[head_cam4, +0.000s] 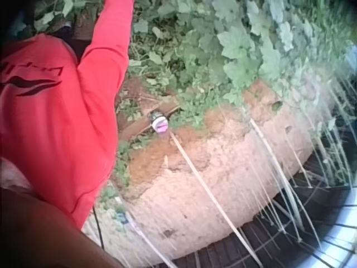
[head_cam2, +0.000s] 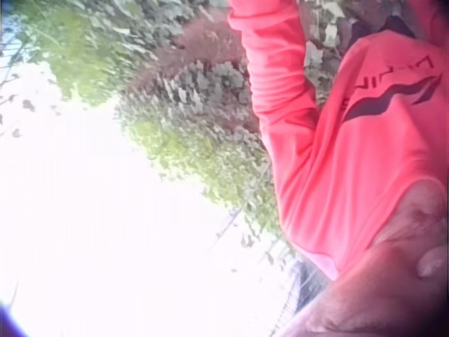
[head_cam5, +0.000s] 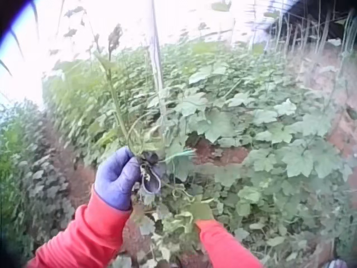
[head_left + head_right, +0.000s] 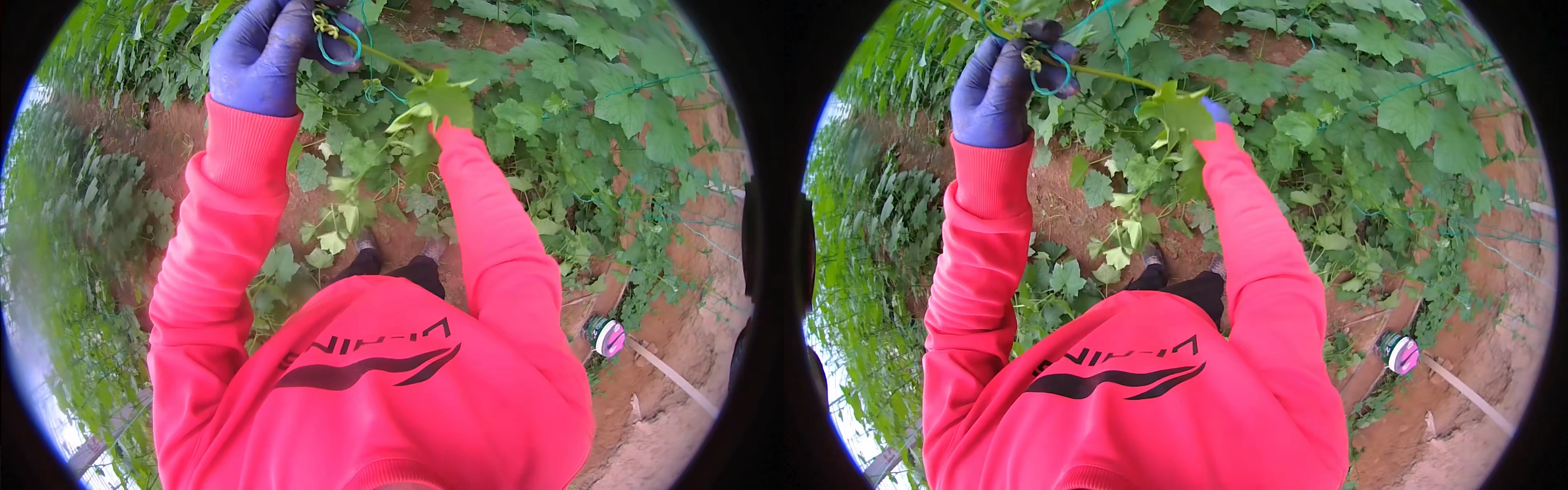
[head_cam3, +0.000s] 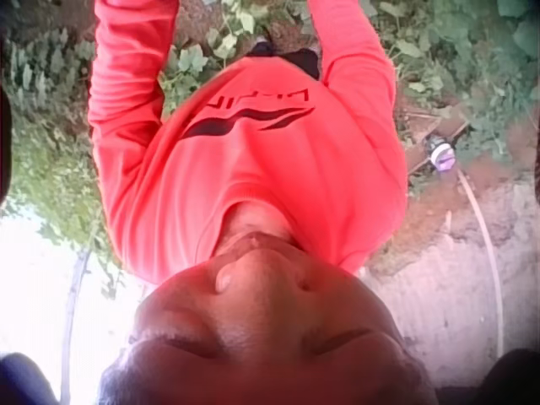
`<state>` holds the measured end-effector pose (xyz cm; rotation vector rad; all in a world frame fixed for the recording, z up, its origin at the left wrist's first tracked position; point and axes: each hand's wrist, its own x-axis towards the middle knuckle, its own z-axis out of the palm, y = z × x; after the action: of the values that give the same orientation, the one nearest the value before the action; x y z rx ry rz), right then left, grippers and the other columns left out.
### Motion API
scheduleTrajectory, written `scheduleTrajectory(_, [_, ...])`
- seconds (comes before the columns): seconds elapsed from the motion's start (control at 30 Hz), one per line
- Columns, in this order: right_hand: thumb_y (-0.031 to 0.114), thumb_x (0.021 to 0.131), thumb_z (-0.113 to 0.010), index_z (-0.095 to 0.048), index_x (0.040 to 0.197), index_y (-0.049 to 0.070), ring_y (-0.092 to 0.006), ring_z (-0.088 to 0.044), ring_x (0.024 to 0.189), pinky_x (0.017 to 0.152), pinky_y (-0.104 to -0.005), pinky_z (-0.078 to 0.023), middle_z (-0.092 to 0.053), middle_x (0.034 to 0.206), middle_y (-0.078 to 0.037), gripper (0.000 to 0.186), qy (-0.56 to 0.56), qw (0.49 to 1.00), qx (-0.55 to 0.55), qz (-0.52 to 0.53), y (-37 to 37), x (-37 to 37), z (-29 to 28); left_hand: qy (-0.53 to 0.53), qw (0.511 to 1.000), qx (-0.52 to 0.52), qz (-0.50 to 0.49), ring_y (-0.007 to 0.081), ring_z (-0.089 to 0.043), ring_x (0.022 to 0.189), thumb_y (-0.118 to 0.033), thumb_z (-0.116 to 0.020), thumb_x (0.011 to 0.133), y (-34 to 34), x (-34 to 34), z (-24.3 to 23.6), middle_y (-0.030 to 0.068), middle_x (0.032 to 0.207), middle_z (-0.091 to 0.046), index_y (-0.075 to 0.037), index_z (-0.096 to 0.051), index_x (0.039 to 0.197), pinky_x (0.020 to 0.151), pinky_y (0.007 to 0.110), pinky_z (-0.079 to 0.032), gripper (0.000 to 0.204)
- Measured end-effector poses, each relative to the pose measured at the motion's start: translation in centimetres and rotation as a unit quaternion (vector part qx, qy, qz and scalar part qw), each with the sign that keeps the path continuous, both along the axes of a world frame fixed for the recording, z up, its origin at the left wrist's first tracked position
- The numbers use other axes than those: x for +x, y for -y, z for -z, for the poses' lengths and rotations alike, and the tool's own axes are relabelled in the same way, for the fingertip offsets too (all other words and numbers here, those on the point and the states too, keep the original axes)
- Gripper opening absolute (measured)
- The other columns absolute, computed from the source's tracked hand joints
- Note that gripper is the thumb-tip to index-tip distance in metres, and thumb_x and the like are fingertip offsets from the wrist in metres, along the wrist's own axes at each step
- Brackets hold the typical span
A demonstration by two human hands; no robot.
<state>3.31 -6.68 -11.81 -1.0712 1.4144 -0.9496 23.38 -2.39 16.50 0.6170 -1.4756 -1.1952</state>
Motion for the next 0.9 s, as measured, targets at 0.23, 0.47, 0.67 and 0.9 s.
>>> scheduleTrajectory(0.23, [0.022,0.078,-0.059,-0.042,0.127,0.011,-0.0239,-0.062,0.062,0.061,-0.0355,-0.05,-0.063,0.081,-0.013,0.053,-0.112,0.968,-0.111,0.194,4.7,-14.6,-7.8,-0.098,0.993,-0.026,-0.053,0.0169,-0.062,0.067,-0.024,-0.048,0.091,1.6,-0.1,-2.1,0.0149,0.086,-0.064,0.004,-0.053,0.106,0.061,0.027,-0.051,0.032])
scheduleTrajectory(0.47, [0.021,0.076,-0.057,-0.051,0.105,0.005,-0.035,-0.058,0.071,0.068,-0.0415,-0.045,-0.06,0.076,-0.018,0.035,-0.385,0.889,-0.059,0.239,-7.0,-9.0,5.6,-0.007,0.989,0.146,0.002,0.0132,-0.061,0.069,-0.011,-0.046,0.088,3.4,-3.8,12.8,0.0075,0.082,-0.064,0.001,-0.056,0.102,0.065,0.025,-0.049,0.021])
scheduleTrajectory(0.67, [0.021,0.075,-0.059,-0.061,0.091,0.005,-0.0312,-0.061,0.078,0.071,-0.0386,-0.049,-0.064,0.085,-0.014,0.022,-0.419,0.902,0.016,-0.098,-18.7,-0.3,12.8,0.314,0.942,0.103,-0.062,0.0258,-0.061,0.067,-0.014,-0.051,0.079,2.7,-5.9,26.1,0.0139,0.077,-0.064,-0.01,-0.055,0.116,0.067,0.035,-0.049,0.037])
scheduleTrajectory(0.9, [0.022,0.08,-0.053,-0.06,0.087,0.005,-0.0198,-0.063,0.063,0.06,-0.0327,-0.049,-0.064,0.077,-0.008,0.02,-0.173,0.931,0.264,-0.183,-23.7,1.9,12.3,0.301,0.945,0.131,0.011,0.0237,-0.061,0.083,-0.009,-0.05,0.082,0.4,-5.0,31.1,0.0129,0.097,-0.063,-0.006,-0.056,0.112,0.074,0.031,-0.05,0.03])
